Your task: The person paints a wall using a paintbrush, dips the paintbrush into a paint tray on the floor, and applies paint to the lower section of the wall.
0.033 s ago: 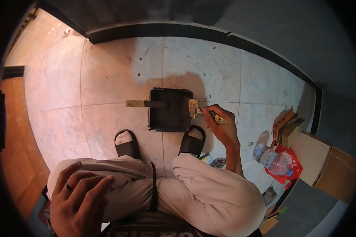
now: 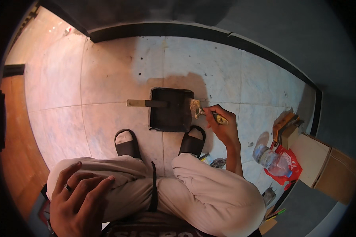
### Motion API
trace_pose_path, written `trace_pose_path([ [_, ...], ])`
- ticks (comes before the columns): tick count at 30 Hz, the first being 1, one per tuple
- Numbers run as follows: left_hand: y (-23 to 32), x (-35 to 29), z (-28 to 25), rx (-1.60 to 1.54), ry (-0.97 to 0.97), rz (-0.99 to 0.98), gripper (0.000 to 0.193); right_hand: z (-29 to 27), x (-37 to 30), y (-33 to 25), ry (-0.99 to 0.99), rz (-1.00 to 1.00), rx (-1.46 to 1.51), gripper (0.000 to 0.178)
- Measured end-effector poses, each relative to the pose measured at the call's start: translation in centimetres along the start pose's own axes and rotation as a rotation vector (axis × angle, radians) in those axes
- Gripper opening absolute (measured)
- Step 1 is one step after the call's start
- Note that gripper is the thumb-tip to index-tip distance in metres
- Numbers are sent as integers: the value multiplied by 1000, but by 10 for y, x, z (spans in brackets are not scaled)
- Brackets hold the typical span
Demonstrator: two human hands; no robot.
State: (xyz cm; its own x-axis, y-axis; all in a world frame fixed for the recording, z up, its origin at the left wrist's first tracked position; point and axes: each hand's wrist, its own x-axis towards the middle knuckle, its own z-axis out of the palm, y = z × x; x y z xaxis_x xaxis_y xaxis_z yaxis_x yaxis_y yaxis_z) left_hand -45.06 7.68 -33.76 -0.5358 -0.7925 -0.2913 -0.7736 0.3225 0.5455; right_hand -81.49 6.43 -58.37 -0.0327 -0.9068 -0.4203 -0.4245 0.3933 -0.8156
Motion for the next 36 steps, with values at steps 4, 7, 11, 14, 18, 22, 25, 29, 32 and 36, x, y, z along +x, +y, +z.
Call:
trace_pose_path([
  [4, 0, -3, 0, 15, -17, -15, 43, -3, 3, 14, 41, 56, 73, 18],
  [7, 1, -4, 1, 17, -15, -24, 43, -6, 5, 22, 73, 43, 43, 18],
  [11, 4, -4, 3, 14, 1, -43, 43, -9, 3, 22, 71, 56, 56, 18],
  [14, 6, -2, 3, 25, -9, -43, 44, -16, 1, 24, 75, 32, 45, 17],
  [18, 11, -1, 2, 23, -9, -55, 44, -24, -3, 22, 82, 15, 23, 16],
  [22, 13, 1, 2, 25, -4, -54, 45, -28, -5, 18, 93, 0, -14, 14],
  [25, 12, 1, 2, 25, -10, -55, 45, -31, -8, 19, 105, -10, 5, 14],
  [29, 13, 0, 4, 26, -7, -56, 45, -36, -14, 20, 146, -45, 90, 17],
  [32, 14, 1, 3, 36, -20, -58, 45, -23, -22, 19, 237, -20, 243, 24],
  [36, 13, 3, 4, 23, -16, -56, 45, 14, -27, 38, 468, -13, 439, 44],
])
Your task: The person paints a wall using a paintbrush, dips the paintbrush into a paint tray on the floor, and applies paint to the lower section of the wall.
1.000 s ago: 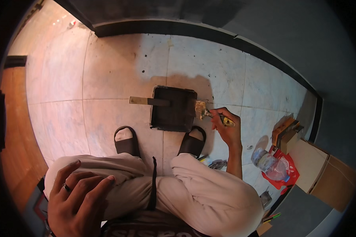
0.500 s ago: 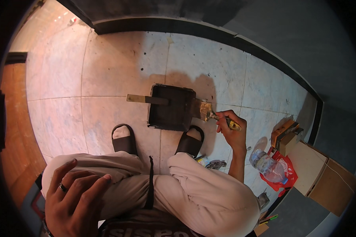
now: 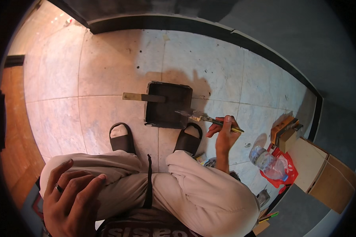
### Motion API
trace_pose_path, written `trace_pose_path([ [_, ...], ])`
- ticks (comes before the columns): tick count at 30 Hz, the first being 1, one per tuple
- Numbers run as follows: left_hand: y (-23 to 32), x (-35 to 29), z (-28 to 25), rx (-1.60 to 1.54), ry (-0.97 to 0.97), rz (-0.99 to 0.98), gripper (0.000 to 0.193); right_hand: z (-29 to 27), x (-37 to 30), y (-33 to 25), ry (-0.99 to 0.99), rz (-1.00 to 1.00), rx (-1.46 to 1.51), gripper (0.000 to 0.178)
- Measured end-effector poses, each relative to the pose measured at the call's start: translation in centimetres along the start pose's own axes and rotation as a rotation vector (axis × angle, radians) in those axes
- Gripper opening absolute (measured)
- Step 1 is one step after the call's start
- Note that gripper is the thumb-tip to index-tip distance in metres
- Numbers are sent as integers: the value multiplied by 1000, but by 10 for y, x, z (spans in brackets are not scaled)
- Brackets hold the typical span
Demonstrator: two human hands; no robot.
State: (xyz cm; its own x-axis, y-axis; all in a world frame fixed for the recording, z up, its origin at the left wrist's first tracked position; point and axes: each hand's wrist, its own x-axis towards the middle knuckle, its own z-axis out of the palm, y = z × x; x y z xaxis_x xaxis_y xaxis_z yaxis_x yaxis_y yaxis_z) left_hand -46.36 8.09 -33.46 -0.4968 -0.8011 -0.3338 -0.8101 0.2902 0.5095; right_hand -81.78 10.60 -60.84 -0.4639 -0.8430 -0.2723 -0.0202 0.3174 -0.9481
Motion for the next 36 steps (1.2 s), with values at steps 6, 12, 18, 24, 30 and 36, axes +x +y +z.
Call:
trace_pose_path([
  [6, 1, 0, -1, 5, -11, 10, 45, 19, -8, 29, 320, 122, 57, 64],
  [12, 2, 1, 2, -2, 0, 9, 45, 21, -14, 39, 403, 192, 35, 66],
  [18, -1, 1, -1, 1, -6, 27, 44, 14, -16, 38, 428, 149, -35, 65],
  [24, -2, 0, -1, 1, -12, 20, 45, 9, -15, 34, 463, 106, -90, 63],
  [30, -4, -1, 0, 3, -7, 20, 45, 2, -11, 20, 512, 119, -111, 63],
  [36, 1, 3, -9, 30, 54, 61, 43, -12, 6, -30, 549, 4, 224, 49],
])
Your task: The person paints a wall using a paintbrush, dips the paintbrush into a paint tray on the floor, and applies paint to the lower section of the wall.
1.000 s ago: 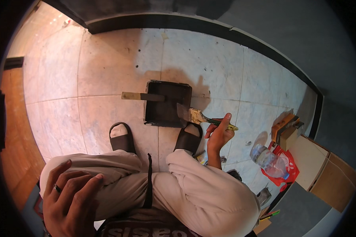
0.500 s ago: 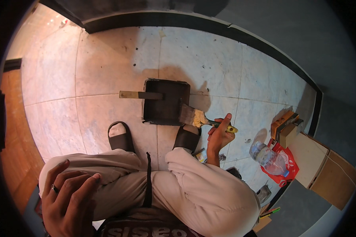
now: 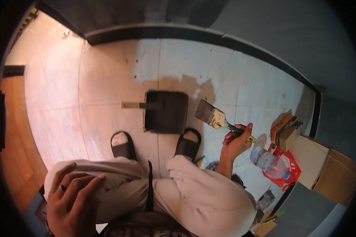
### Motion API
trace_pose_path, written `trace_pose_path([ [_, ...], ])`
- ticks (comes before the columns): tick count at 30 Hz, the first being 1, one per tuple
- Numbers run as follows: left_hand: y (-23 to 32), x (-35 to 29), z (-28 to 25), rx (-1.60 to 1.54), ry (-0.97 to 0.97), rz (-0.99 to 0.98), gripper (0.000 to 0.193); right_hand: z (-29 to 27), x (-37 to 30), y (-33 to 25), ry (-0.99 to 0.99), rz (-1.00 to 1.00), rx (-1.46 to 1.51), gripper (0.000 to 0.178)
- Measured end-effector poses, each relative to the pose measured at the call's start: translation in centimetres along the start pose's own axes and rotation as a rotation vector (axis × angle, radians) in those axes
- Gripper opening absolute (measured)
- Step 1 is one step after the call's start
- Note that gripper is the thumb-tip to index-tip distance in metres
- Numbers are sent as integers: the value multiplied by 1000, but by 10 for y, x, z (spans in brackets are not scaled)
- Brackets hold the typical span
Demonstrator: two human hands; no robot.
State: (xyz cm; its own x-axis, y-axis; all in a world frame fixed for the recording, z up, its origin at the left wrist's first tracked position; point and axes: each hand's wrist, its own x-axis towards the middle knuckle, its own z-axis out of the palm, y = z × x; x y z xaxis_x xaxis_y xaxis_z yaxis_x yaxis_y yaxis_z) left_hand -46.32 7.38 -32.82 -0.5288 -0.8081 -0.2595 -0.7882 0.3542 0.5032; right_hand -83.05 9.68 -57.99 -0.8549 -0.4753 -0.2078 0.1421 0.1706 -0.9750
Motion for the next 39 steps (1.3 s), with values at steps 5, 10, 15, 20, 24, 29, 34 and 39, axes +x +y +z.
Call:
trace_pose_path([
  [5, 1, 1, 7, -49, 60, 35, 39, 32, 17, -22, -387, -169, 219, 36],
  [10, 8, -4, 10, -68, 48, 27, 36, 104, 8, -52, -517, -304, 470, 41],
  [15, 18, -2, 17, -66, 47, -101, 34, 155, 13, -49, -514, -451, 441, 22],
  [20, 21, -4, 5, -92, 17, -51, 33, 191, 13, -40, -517, -388, 489, 15],
  [24, 23, -9, 7, -72, 38, -70, 33, 211, 9, -43, -514, -369, 510, 15],
  [29, 24, -7, 8, -80, 48, -45, 32, 230, 12, -70, -509, -392, 530, 14],
  [34, 23, -7, 9, -83, 43, -46, 32, 225, 18, -101, -536, -506, 604, 18],
  [39, 27, -1, 11, -13, -1, -153, 34, 213, 6, -112, -563, -588, 670, 20],
])
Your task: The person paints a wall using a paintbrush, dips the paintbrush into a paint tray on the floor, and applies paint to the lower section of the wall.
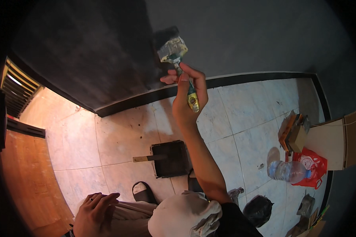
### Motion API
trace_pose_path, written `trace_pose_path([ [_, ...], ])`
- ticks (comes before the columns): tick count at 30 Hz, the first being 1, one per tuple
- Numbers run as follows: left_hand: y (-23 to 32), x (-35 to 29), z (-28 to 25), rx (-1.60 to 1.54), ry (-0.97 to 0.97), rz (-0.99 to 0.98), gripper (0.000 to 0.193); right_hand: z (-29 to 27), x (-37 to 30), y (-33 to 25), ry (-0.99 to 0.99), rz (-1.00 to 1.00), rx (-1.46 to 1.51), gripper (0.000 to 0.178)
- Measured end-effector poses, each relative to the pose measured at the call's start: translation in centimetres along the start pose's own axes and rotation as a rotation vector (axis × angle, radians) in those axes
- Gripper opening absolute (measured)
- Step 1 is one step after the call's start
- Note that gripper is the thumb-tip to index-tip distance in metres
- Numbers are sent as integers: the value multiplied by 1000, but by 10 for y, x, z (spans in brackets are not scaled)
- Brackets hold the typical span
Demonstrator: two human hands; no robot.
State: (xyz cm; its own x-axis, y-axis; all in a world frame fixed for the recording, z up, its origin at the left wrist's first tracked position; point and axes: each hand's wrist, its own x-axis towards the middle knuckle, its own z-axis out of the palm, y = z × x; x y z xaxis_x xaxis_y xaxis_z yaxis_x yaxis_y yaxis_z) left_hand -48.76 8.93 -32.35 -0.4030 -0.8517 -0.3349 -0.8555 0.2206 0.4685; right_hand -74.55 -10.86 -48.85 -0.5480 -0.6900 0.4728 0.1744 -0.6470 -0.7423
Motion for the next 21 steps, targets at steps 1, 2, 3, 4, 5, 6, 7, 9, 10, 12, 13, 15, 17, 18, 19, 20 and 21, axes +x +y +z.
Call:
trace_pose_path([
  [1, -1, 0, 0, 0, -2, -1, 34, -4, -5, 9, -7, -42, 3, 21],
  [2, -4, -1, -1, -24, 19, 50, 32, -10, -11, 22, -6, -40, 4, 21],
  [3, -5, -1, -1, -48, 41, 98, 31, -16, -19, 41, 7, 13, -20, 21],
  [4, -6, 0, -1, -52, 39, 100, 31, -26, -26, 58, 20, 62, -53, 22],
  [5, -7, 1, 0, -54, 36, 101, 31, -36, -36, 75, 36, 92, -86, 23],
  [6, -7, 3, 2, -60, 30, 107, 31, -51, -44, 92, 36, 91, -96, 23],
  [7, -8, 4, 3, -64, 25, 108, 31, -65, -54, 109, 53, 114, -144, 23],
  [9, -5, -2, 1, -42, 57, 118, 31, -63, -66, 114, 68, 136, -164, 23],
  [10, -5, -2, 1, -43, 54, 116, 31, -64, -72, 114, 91, 174, -163, 23],
  [12, -4, -2, -1, -44, 55, 123, 32, -65, -76, 111, 113, 211, -164, 23],
  [13, -3, -2, -1, -44, 56, 120, 32, -60, -75, 103, 147, 216, -131, 23],
  [15, -2, -2, -2, -41, 56, 129, 32, -51, -71, 90, 180, 217, -101, 23],
  [17, -2, -3, -1, -43, 54, 139, 32, -44, -58, 82, 205, 278, -84, 21],
  [18, -3, -3, 0, -42, 51, 144, 32, -36, -49, 76, 205, 273, -85, 21],
  [19, -2, -3, 0, -41, 53, 144, 32, -25, -37, 70, 206, 292, -42, 20],
  [20, -2, -4, 1, -45, 48, 142, 32, -16, -26, 63, 208, 311, 0, 20],
  [21, -2, -4, 0, -49, 43, 143, 32, -11, -18, 56, 209, 309, 0, 20],
])
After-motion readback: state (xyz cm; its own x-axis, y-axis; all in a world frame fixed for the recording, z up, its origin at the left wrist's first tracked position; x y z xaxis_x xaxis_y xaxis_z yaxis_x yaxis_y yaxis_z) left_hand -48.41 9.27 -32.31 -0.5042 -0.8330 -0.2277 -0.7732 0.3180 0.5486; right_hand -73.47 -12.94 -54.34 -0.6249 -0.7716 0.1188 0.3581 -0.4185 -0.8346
